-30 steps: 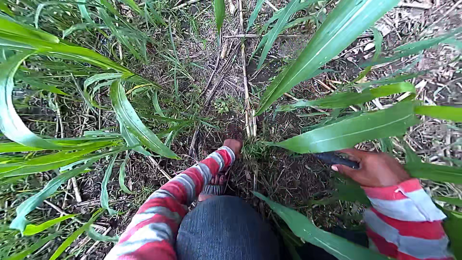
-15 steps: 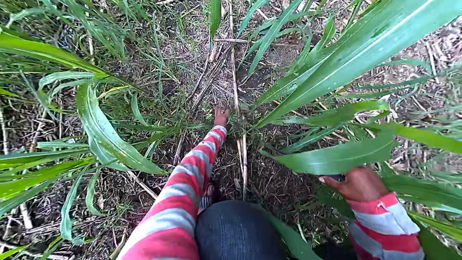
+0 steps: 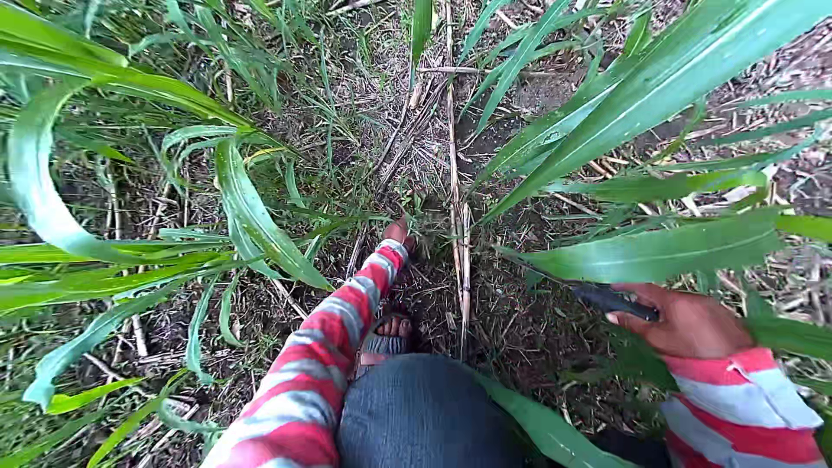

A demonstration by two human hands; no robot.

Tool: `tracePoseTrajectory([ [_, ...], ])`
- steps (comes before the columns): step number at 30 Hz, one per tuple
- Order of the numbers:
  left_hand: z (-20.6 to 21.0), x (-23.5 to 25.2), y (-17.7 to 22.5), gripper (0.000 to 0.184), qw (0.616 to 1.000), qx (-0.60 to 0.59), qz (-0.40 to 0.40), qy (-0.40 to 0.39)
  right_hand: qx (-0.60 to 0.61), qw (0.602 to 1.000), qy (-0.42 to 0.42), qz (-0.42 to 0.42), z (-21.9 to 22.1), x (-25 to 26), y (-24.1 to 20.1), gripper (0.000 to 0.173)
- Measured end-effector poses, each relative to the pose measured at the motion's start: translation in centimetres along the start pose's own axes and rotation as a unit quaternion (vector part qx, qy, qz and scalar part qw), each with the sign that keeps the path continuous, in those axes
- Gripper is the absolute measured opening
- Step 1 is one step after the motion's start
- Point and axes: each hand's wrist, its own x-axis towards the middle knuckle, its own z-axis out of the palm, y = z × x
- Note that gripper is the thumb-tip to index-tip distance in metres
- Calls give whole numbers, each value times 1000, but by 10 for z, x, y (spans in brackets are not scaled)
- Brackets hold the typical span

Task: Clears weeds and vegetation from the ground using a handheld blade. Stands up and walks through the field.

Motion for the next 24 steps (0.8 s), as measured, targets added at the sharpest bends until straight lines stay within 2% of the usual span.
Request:
tracePoseTrajectory([
  [3, -23, -29, 8, 45, 999, -33, -10, 18, -4, 1000, -8, 2, 0, 1, 1, 49],
  [5, -6, -56, 18, 40, 999, -33, 3, -28, -6, 1000, -10, 0, -2, 2, 1, 49],
  [7, 27, -74, 18, 48, 990, 57, 58, -119, -2, 1000, -9, 1, -3, 2, 0, 48],
  [9, 40, -80, 23, 62, 961, 183, 136, -157, -2, 1000, -6, 1, -5, 4, -1, 49],
  [10, 41, -74, 21, 64, 949, 231, 167, -134, -3, 1000, -7, 1, -5, 4, -2, 49],
  [12, 38, -42, 9, 62, 943, 273, 180, -57, -7, 1000, -16, 0, -3, 2, -1, 49],
  [16, -5, 17, -1, 54, 948, 309, 64, 33, -9, 1000, -27, -2, 3, -2, 5, 47],
  [19, -19, 22, 2, 59, 946, 322, -30, 27, -7, 999, -49, -5, 4, -4, 12, 46],
  [21, -22, 19, 7, 54, 952, 295, -83, 11, -11, 998, -56, -4, 5, -6, 15, 45],
  [24, -21, 16, 8, 55, 955, 274, -117, 6, -68, 993, -90, 32, 7, -11, 4, 48],
])
